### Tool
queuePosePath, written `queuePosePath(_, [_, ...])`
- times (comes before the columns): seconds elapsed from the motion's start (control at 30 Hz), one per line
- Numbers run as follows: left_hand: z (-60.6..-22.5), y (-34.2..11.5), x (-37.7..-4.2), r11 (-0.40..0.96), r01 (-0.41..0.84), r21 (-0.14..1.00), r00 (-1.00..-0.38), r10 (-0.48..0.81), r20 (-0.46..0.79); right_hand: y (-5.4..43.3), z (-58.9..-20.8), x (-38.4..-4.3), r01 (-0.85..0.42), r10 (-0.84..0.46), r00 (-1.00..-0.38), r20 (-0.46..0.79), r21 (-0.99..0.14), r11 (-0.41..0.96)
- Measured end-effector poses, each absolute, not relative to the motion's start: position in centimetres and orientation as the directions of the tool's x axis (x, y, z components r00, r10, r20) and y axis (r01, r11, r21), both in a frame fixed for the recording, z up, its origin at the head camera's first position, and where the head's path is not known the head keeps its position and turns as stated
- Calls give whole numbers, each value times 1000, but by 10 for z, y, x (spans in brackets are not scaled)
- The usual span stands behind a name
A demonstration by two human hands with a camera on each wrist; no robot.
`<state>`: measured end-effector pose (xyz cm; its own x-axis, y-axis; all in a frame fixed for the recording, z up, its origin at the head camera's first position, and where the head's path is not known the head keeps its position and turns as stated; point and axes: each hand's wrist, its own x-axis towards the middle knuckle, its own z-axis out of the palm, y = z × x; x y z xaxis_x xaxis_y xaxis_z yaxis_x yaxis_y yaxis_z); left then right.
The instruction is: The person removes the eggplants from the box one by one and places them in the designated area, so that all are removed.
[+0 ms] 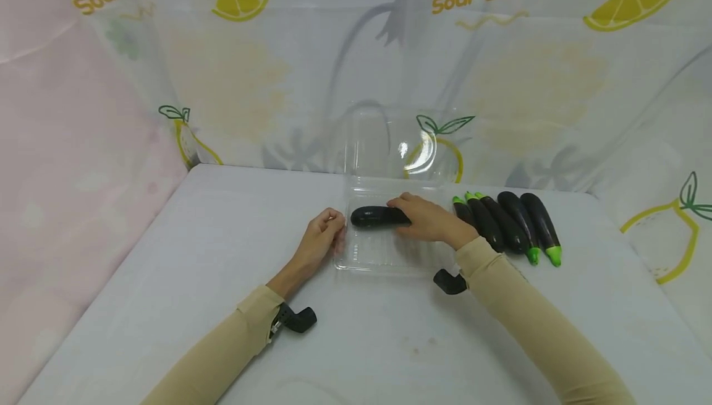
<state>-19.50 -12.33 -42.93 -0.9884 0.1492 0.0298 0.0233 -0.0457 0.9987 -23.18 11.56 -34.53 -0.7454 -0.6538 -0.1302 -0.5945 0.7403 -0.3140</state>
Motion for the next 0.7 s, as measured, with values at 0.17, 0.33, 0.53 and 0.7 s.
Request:
queuePosePath(0.17, [-429, -122, -195, -53, 24, 998, -988, 148, 32, 118, -353, -233, -579, -632, -760, -151, -286, 764])
queuePosePath(0.33, [-430, -121, -196, -56, 31, 998, -989, 146, 39, 125, -362, -234, -551, -614, -769, -178, -303, 777])
queuePosePath(0.53, [-430, -121, -197, -46, 27, 999, -990, 139, 33, 131, -364, -232, -521, -600, -782, -168, -350, 778])
queuePosePath(0.7, [-430, -122, -198, -46, 2, 999, -990, 139, 9, 134, -365, -230, -533, -616, -780, -112, -395, 748])
